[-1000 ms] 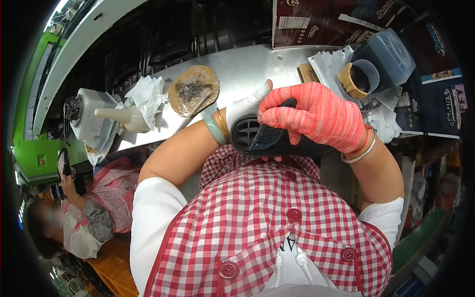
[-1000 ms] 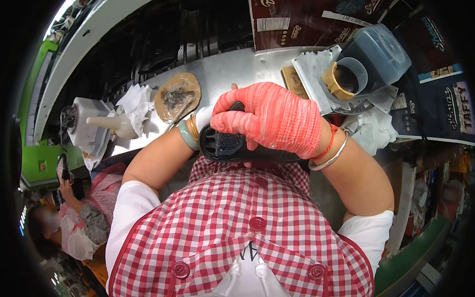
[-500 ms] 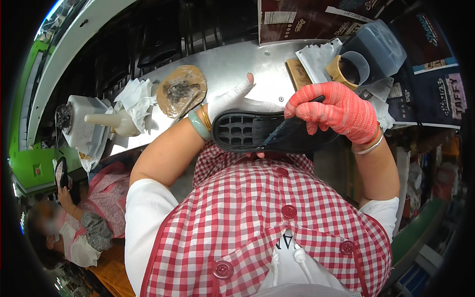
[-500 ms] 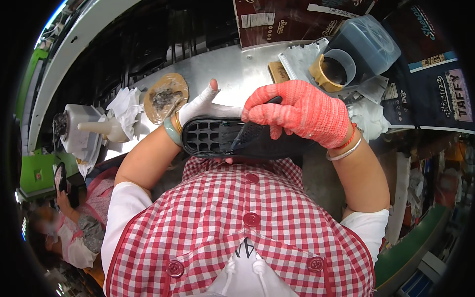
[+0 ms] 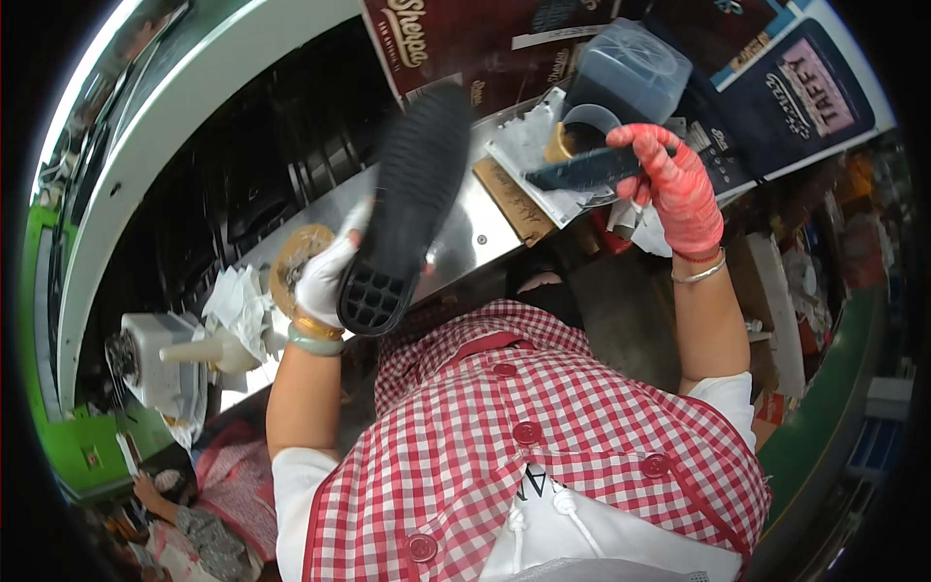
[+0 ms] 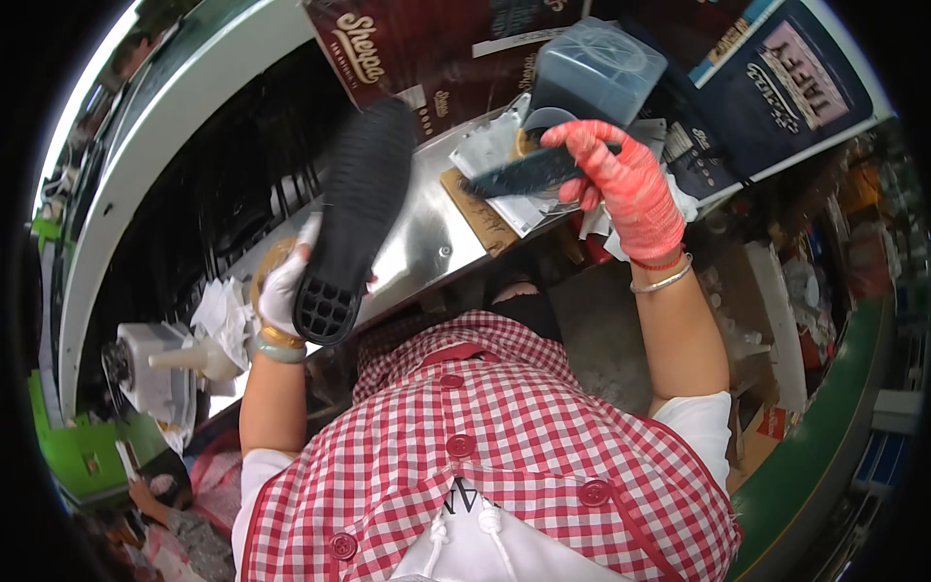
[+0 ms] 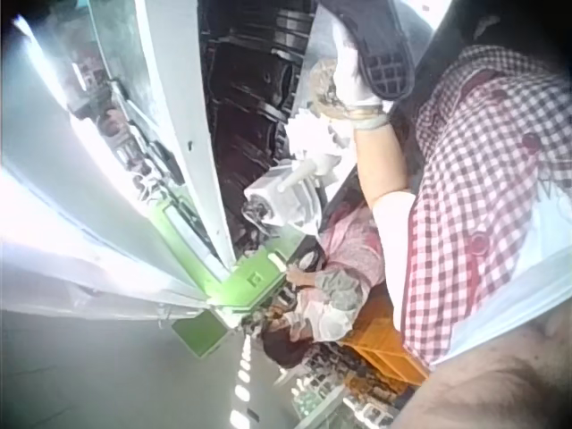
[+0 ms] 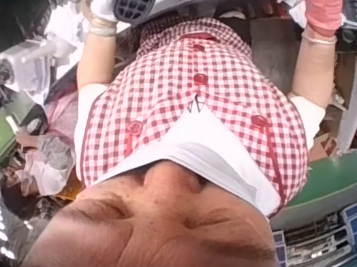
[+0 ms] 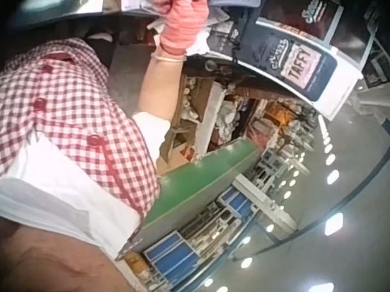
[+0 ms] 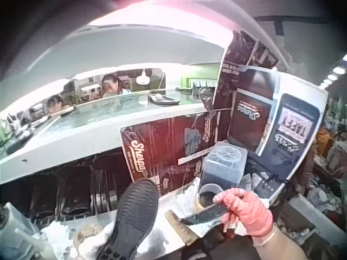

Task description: The person scrubs the soles of black slipper-style shoes with a blue scrubbing tool. They repeatedly pick up a slipper from a green conveyor belt, scrub the sole, and place it back on the belt.

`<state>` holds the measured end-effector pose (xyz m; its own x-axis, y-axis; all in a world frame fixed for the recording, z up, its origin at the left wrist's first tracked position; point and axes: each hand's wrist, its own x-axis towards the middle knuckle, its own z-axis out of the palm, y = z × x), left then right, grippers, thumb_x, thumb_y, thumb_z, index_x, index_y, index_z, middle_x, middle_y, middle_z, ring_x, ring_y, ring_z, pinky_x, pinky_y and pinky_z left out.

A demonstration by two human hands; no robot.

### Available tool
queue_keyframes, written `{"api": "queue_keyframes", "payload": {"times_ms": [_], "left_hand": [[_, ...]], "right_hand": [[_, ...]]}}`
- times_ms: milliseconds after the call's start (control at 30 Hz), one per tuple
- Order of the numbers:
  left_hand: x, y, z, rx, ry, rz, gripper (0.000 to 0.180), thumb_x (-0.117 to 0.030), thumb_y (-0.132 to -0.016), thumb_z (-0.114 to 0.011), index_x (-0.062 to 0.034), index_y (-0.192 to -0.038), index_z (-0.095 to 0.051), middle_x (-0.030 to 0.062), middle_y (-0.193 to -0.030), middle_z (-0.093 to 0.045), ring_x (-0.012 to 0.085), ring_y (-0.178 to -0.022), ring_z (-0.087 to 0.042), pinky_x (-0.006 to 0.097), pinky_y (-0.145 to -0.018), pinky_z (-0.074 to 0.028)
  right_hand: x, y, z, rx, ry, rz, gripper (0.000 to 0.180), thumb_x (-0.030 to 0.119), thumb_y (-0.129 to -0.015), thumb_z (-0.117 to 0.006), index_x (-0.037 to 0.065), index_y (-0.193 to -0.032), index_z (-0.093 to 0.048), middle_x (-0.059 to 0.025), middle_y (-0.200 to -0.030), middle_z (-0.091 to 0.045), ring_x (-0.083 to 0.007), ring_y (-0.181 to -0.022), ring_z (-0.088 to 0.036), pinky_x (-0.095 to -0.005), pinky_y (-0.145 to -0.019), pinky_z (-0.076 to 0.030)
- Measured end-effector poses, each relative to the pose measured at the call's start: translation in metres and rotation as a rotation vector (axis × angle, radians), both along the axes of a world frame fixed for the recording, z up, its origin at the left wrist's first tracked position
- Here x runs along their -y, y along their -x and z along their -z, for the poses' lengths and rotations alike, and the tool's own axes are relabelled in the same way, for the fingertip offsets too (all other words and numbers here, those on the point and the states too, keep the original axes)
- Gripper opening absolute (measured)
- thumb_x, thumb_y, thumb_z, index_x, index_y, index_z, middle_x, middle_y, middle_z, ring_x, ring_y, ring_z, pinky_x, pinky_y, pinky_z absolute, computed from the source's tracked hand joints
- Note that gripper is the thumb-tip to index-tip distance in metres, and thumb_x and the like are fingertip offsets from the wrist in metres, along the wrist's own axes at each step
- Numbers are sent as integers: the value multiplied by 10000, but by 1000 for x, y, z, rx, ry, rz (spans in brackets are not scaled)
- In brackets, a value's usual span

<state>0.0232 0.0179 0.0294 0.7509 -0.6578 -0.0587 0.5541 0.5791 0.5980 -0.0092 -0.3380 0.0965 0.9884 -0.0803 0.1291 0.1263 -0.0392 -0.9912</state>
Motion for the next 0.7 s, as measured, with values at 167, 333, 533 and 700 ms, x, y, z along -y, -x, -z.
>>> {"api": "queue_keyframes", "payload": {"times_ms": [167,333,533,700], "left_hand": [[-20,0,21,196,85,-170,549,-188,-867,-491,-86,-1385,-341,125,-1403,-380,335,-1315,-315,578,-1046,-260],[10,61,58,-288,31,-101,722,-609,-911,-215,-83,-1398,-301,163,-1382,-383,367,-1280,-335,554,-904,-402],[22,74,82,-449,39,-141,593,-555,-926,-296,-128,-1311,-439,125,-1257,-514,348,-1018,-547,360,-646,-465],[28,68,79,-443,44,-169,599,-549,-898,-402,-81,-1267,-464,144,-1151,-570,351,-922,-587,408,-670,-510]], "right_hand": [[19,-12,11,-63,124,313,258,252,-867,-633,39,-1013,-643,-2,-846,-628,-48,-604,-540,-185,-549,-430],[35,-32,42,-63,223,345,290,260,-852,-632,26,-1024,-640,-60,-821,-639,-112,-632,-586,-250,-593,-482],[35,-37,33,-118,212,354,277,270,-850,-630,27,-982,-651,-49,-794,-635,-108,-580,-573,-247,-570,-467],[37,-39,35,-84,131,354,260,252,-856,-619,26,-980,-651,-37,-790,-628,-97,-580,-555,-232,-569,-457]]}}
